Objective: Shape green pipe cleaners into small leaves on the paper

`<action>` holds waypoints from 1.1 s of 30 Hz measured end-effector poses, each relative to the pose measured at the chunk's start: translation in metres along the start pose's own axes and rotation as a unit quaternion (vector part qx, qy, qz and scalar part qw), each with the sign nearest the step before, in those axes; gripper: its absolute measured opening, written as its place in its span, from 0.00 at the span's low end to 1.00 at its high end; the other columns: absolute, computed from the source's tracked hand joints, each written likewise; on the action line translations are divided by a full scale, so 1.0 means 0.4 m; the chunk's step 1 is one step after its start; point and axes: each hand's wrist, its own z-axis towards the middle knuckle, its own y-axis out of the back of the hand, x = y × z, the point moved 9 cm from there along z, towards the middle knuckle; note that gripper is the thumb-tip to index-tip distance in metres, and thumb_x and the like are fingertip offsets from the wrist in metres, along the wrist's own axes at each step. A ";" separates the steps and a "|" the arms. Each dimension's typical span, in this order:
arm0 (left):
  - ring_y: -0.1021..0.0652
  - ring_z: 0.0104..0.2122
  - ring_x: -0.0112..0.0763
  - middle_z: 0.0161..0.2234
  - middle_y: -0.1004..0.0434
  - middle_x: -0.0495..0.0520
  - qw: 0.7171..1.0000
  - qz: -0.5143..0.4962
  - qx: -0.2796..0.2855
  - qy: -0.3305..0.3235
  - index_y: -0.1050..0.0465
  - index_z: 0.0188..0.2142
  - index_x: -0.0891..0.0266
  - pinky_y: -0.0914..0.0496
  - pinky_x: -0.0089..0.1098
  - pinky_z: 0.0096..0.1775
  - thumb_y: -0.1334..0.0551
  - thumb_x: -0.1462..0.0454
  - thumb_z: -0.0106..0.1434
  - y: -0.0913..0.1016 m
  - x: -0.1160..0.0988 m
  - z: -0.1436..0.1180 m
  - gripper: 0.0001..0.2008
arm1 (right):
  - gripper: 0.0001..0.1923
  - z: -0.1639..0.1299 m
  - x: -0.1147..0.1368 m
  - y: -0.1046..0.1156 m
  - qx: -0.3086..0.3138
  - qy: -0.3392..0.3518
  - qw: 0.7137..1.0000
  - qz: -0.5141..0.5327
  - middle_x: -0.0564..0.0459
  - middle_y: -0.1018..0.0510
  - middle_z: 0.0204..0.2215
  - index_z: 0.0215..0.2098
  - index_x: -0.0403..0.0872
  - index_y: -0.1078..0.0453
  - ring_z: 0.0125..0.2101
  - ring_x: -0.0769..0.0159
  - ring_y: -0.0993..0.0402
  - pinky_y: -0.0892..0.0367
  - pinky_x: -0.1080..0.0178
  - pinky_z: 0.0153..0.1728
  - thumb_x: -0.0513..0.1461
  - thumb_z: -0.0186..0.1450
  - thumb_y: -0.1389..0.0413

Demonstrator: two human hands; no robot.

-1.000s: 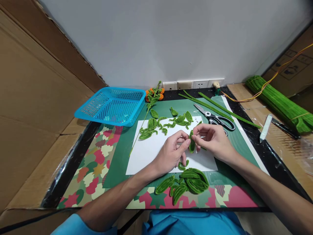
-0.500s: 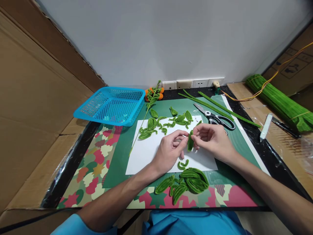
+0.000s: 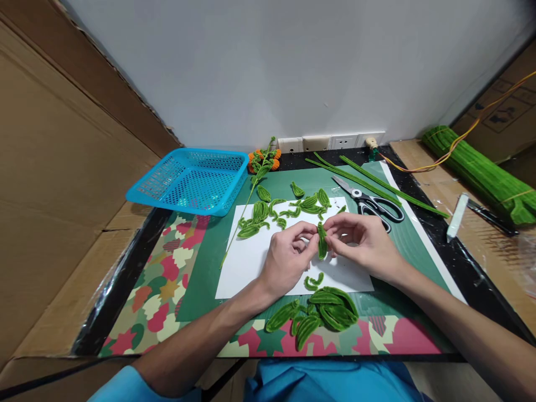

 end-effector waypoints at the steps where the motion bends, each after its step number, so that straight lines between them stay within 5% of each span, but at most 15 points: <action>1: 0.25 0.19 0.23 0.31 0.22 0.49 1.000 -0.002 -0.003 0.004 0.26 0.42 0.62 0.32 0.25 0.22 0.36 0.60 0.70 0.001 0.000 0.000 0.07 | 0.10 -0.001 0.002 -0.002 0.000 0.004 1.000 -0.004 0.49 0.17 0.32 0.42 0.45 0.22 0.29 0.64 0.20 0.21 0.62 0.31 0.41 0.64 0.33; 6: 0.26 0.17 0.22 0.27 0.23 0.45 1.000 0.006 -0.027 0.006 0.29 0.46 0.61 0.34 0.23 0.21 0.37 0.61 0.69 0.009 0.000 -0.001 0.08 | 0.09 -0.007 0.011 -0.012 -0.021 0.018 0.999 -0.027 0.50 0.17 0.31 0.42 0.46 0.22 0.29 0.63 0.20 0.22 0.62 0.31 0.40 0.64 0.34; 17: 0.25 0.19 0.22 0.24 0.29 0.44 0.999 0.022 -0.047 -0.010 0.32 0.35 0.60 0.33 0.23 0.23 0.36 0.63 0.67 0.017 -0.007 -0.003 0.06 | 0.05 -0.010 0.011 -0.019 -0.052 0.019 0.998 -0.039 0.51 0.17 0.28 0.37 0.46 0.22 0.26 0.64 0.20 0.23 0.62 0.30 0.39 0.63 0.36; 25: 0.26 0.19 0.23 0.28 0.22 0.45 1.000 0.000 -0.010 0.008 0.30 0.48 0.59 0.34 0.23 0.22 0.37 0.58 0.70 0.002 0.006 0.001 0.10 | 0.09 -0.004 0.000 0.005 -0.075 -0.001 0.997 0.014 0.51 0.18 0.26 0.36 0.45 0.21 0.25 0.64 0.20 0.22 0.62 0.27 0.41 0.59 0.31; 33: 0.25 0.20 0.22 0.33 0.21 0.49 0.999 -0.032 0.010 0.012 0.27 0.46 0.61 0.31 0.24 0.23 0.35 0.57 0.70 -0.008 0.006 0.004 0.11 | 0.09 0.001 -0.003 0.020 -0.078 -0.009 0.995 0.061 0.53 0.19 0.25 0.36 0.46 0.22 0.23 0.64 0.21 0.23 0.63 0.26 0.37 0.58 0.30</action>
